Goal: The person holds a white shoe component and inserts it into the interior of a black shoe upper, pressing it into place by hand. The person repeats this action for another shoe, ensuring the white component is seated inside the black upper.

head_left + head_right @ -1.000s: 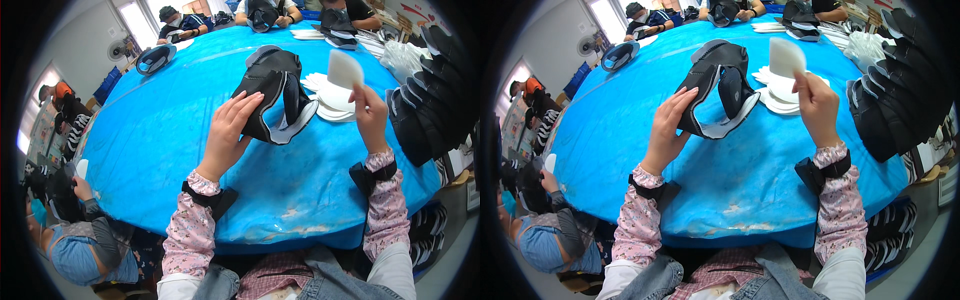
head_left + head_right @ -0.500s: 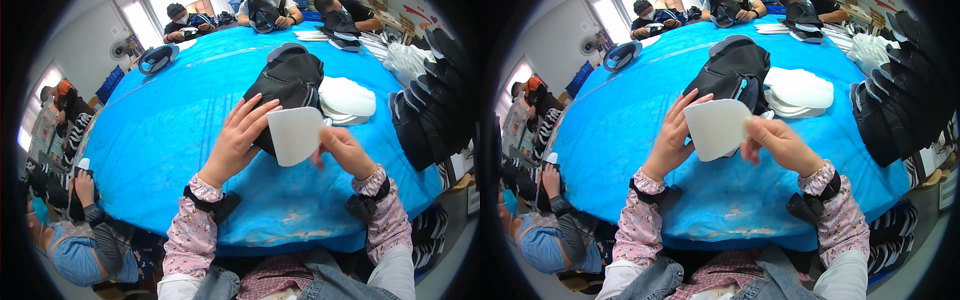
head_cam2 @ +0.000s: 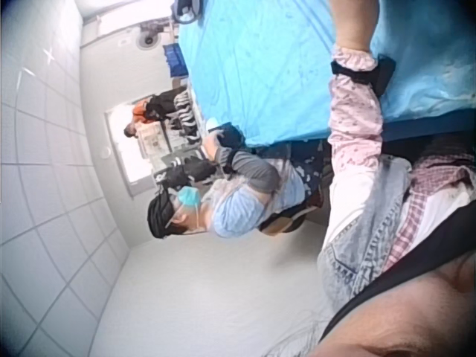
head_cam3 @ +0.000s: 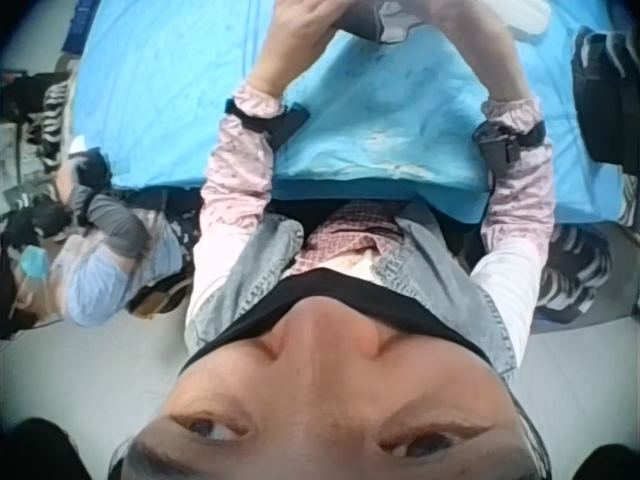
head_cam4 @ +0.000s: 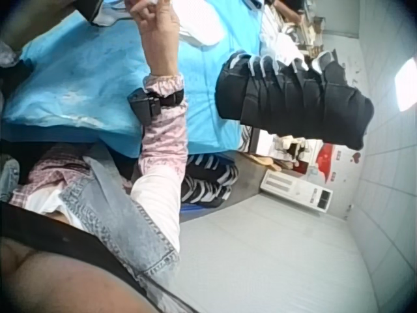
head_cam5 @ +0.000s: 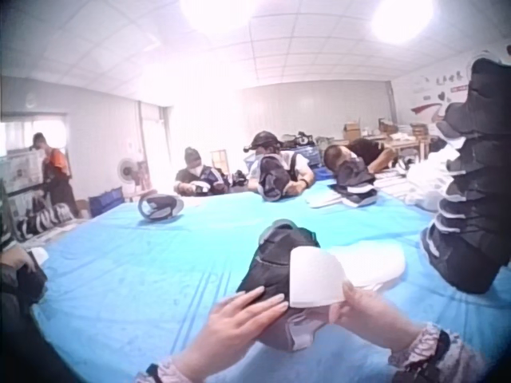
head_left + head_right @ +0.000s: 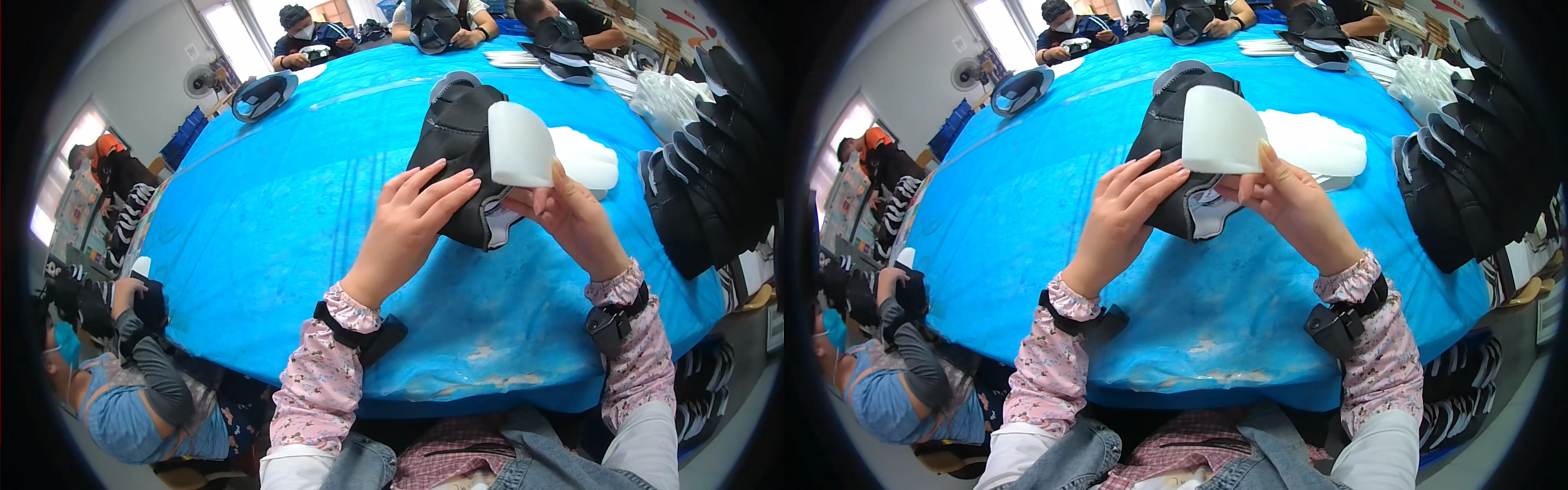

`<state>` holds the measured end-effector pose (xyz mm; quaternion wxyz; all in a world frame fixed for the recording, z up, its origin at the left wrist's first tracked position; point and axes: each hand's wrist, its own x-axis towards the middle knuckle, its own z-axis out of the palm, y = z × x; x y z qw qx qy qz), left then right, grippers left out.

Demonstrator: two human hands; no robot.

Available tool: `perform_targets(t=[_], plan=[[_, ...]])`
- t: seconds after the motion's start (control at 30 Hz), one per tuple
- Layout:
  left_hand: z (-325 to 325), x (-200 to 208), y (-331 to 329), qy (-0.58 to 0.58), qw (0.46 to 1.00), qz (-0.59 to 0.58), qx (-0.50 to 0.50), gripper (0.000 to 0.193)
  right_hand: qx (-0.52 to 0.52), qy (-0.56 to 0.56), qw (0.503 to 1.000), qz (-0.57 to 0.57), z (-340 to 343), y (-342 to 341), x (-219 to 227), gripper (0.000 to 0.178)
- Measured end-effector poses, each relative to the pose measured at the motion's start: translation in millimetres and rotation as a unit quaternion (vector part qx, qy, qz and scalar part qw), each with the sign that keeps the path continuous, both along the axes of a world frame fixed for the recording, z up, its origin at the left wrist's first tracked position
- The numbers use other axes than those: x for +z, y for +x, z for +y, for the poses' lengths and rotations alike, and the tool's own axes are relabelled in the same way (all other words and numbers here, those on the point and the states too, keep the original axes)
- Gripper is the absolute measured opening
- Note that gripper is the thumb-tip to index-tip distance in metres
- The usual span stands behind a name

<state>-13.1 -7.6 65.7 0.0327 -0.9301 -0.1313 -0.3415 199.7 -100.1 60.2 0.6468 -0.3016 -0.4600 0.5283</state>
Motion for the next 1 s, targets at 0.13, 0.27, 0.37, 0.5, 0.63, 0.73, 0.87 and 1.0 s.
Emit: perform_targets(t=[0.13,0.27,0.37,0.5,0.63,0.73,0.87,1.0], plan=[[-1.4,1.6,0.6,0.034,0.999,-0.003,0.019,0.048,-0.070,0.006,0.986,-0.154,-7.3,11.8,1.7,0.045],[-1.2,0.8,-1.6,0.036,0.999,-0.004,0.017,0.057,-0.105,0.039,0.980,-0.166,-1.8,19.1,-4.1,0.046],[0.8,-1.3,-1.4,0.054,0.998,-0.010,0.022,0.055,-0.188,0.068,0.948,-0.247,0.9,34.9,-8.5,0.043],[1.1,2.8,-7.0,0.052,0.999,-0.016,0.004,0.043,-0.200,0.063,0.958,-0.195,-0.5,43.6,-7.0,0.044],[4.2,3.6,-13.2,0.033,0.999,-0.019,0.003,0.060,-0.196,0.062,0.966,-0.157,0.8,35.3,-3.0,0.043],[1.8,2.0,-9.8,0.011,1.000,-0.021,0.003,0.073,-0.194,0.063,0.974,-0.098,3.4,45.6,-9.2,0.042],[0.5,-2.2,-7.9,-0.034,0.999,-0.038,0.009,0.079,-0.217,0.041,0.975,-0.019,7.3,43.0,-10.0,0.042],[7.2,-8.3,-11.0,-0.061,0.993,-0.092,0.051,0.083,-0.258,0.010,0.966,-0.036,11.2,47.8,-16.8,0.043]])
